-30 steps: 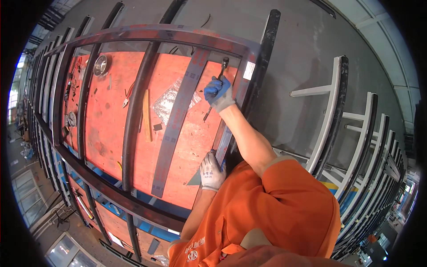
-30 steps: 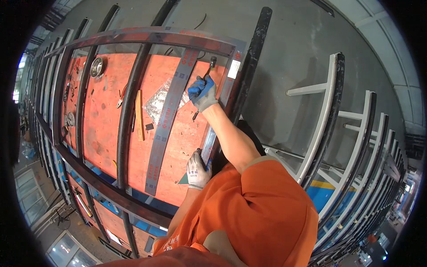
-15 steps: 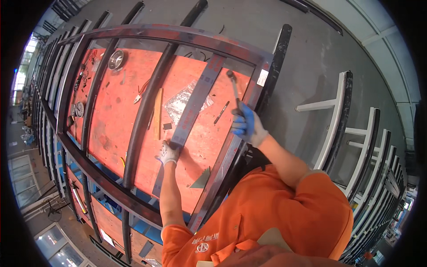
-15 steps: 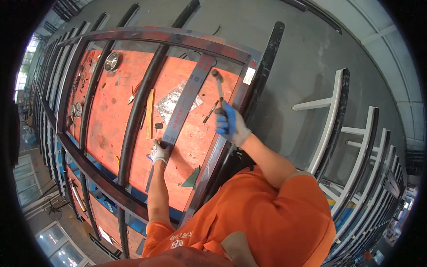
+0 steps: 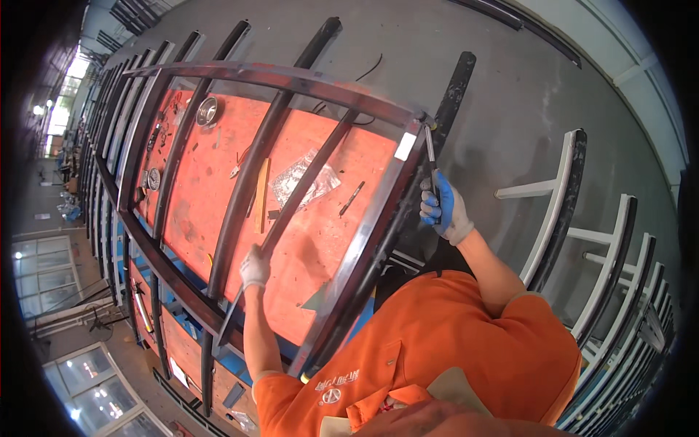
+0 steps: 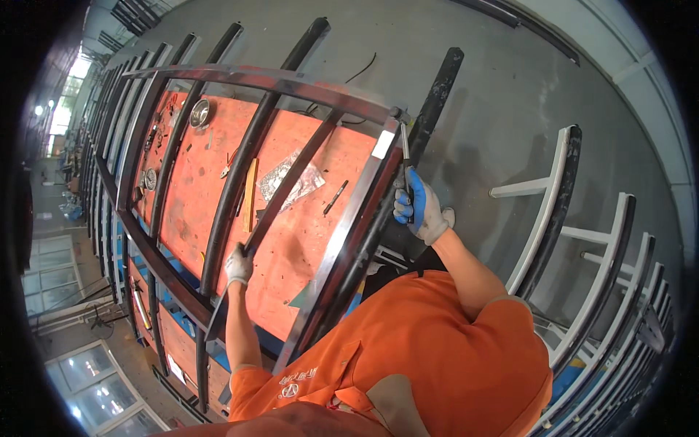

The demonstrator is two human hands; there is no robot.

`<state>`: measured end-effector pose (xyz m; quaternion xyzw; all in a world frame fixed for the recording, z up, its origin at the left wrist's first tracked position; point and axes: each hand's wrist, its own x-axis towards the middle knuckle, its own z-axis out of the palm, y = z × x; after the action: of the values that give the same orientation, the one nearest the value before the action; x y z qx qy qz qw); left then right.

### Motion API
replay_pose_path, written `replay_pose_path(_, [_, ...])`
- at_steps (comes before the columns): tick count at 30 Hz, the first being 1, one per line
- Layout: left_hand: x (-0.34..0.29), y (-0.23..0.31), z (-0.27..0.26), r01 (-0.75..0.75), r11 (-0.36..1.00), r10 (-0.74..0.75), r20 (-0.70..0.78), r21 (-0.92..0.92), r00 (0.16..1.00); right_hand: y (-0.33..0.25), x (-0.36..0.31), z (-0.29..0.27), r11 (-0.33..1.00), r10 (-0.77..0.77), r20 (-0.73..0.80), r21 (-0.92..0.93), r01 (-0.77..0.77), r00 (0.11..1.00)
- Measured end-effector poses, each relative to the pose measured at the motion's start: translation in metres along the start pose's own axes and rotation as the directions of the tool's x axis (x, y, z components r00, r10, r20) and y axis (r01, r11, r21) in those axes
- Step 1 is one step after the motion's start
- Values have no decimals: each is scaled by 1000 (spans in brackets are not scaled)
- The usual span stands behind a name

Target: Assembling and fitting metal components into a structural frame using a saw and mallet.

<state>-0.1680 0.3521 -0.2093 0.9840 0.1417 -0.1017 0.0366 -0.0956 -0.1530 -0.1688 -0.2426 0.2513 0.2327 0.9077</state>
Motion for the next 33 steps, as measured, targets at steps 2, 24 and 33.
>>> replay_pose_path(2, [-28, 29, -48, 101, 990, -100, -18, 95, 995, -37, 2, -19, 1000, 11, 6, 5, -11, 1000])
replay_pose_path(24, [-82, 332, -215, 486, 529, -787, -188, -695, 587, -452, 149, -68, 910, -152, 108, -373, 182, 982])
replay_pose_path(33, [185, 491, -162, 183, 145, -695, 31, -972, 719, -646, 264, -232, 732, -307, -287, -680, 33, 907])
